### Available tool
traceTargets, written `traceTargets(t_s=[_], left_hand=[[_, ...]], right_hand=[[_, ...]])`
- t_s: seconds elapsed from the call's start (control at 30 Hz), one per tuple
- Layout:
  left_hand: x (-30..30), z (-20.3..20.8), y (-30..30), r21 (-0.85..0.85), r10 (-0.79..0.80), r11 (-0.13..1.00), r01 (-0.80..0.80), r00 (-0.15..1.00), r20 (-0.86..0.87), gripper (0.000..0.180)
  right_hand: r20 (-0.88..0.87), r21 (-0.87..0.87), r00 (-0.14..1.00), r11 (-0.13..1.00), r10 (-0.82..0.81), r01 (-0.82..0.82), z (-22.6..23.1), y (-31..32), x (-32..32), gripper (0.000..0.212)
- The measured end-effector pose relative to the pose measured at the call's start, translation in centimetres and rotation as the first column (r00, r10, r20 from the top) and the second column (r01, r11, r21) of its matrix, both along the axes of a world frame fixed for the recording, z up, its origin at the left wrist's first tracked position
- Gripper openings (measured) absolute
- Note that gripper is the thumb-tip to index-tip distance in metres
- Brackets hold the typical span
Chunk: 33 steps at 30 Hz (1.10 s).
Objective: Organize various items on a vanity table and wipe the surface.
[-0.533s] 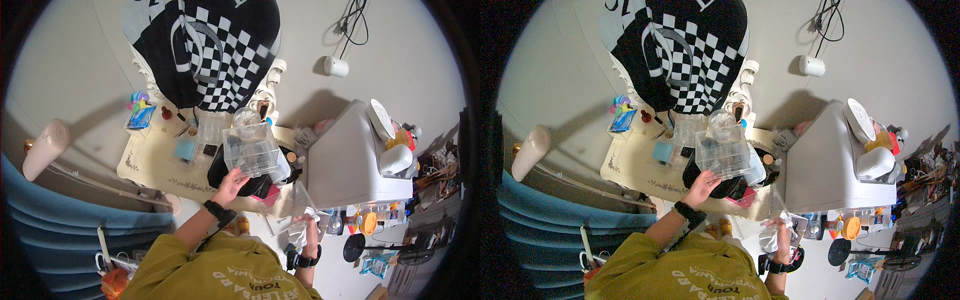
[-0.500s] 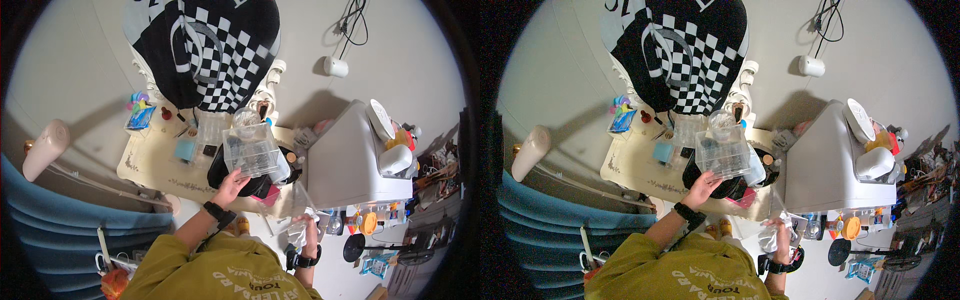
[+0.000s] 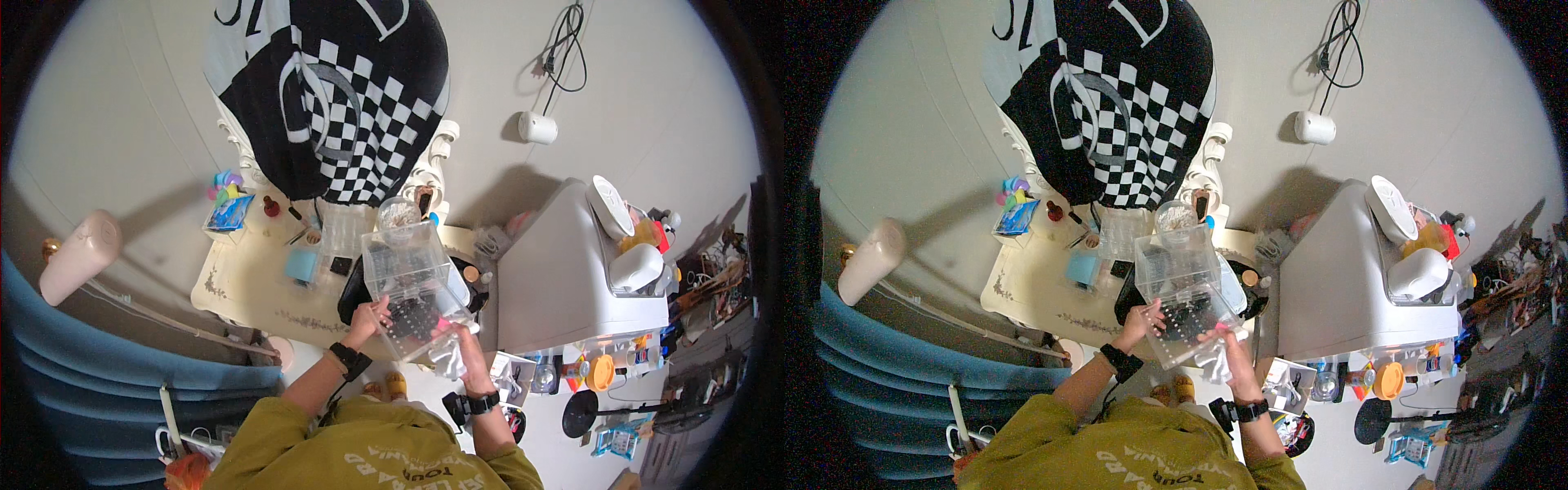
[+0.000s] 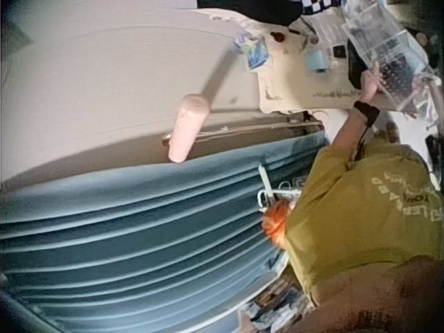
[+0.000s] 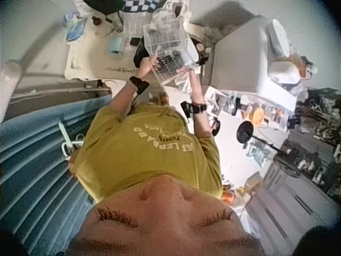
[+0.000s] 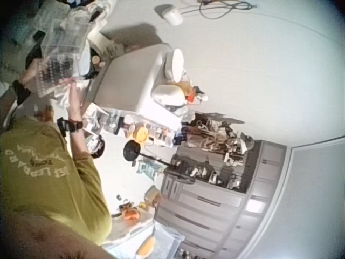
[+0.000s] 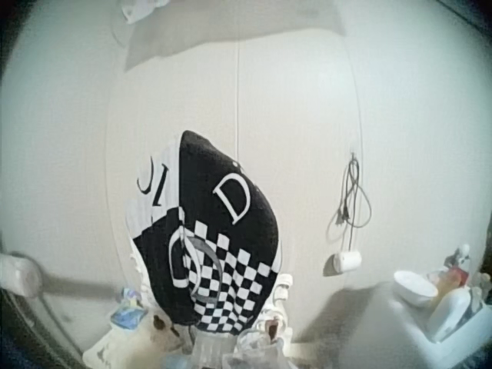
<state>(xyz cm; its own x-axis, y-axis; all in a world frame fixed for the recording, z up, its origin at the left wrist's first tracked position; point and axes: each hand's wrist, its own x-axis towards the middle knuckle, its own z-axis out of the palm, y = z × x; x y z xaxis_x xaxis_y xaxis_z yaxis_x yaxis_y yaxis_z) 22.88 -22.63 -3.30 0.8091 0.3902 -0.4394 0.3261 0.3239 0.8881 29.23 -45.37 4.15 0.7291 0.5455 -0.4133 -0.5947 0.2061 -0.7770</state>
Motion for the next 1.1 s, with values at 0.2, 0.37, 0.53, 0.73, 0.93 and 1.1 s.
traceTargets(t_s=[0.2, 0.37, 0.53, 0.73, 0.93, 1.1], left_hand=[[-3.5, 0.1, 0.9, 0.075, -0.035, 0.997, 0.035, 0.999, -0.002, 0.025], [-6.1, 3.7, 0.1, -0.03, -0.102, 0.994, 0.102, 0.995, 0.014, 0.029], [-6.2, 6.5, -1.3, -0.172, -0.103, 0.978, 0.116, 0.991, 0.085, 0.039], [-5.0, 8.7, -1.9, -0.181, -0.124, 0.974, 0.133, 0.991, 0.055, 0.04], [-4.2, 6.7, -2.3, -0.179, -0.111, 0.976, 0.124, 0.99, 0.083, 0.044], [-3.3, 7.0, -1.9, -0.102, 0.0, 0.995, 0.005, 0.999, 0.048, 0.045]], right_hand=[[-0.048, 0.102, 0.999, 0.995, -0.016, 0.021, 0.6, 3.6, 0.6, 0.027], [-0.012, 0.065, 0.993, 0.991, -0.117, 0.118, 1.5, 4.3, -0.8, 0.026], [0.067, 0.044, 0.991, 0.992, -0.118, 0.116, 0.0, 3.6, -1.0, 0.028], [0.108, 0.039, 0.988, 0.993, -0.112, 0.108, -0.3, 3.9, -0.4, 0.03], [0.157, -0.02, 0.982, 0.993, -0.109, 0.114, 1.2, 4.1, -0.8, 0.03], [0.079, -0.013, 0.99, 0.993, -0.113, 0.115, -1.6, 5.6, 0.7, 0.026]])
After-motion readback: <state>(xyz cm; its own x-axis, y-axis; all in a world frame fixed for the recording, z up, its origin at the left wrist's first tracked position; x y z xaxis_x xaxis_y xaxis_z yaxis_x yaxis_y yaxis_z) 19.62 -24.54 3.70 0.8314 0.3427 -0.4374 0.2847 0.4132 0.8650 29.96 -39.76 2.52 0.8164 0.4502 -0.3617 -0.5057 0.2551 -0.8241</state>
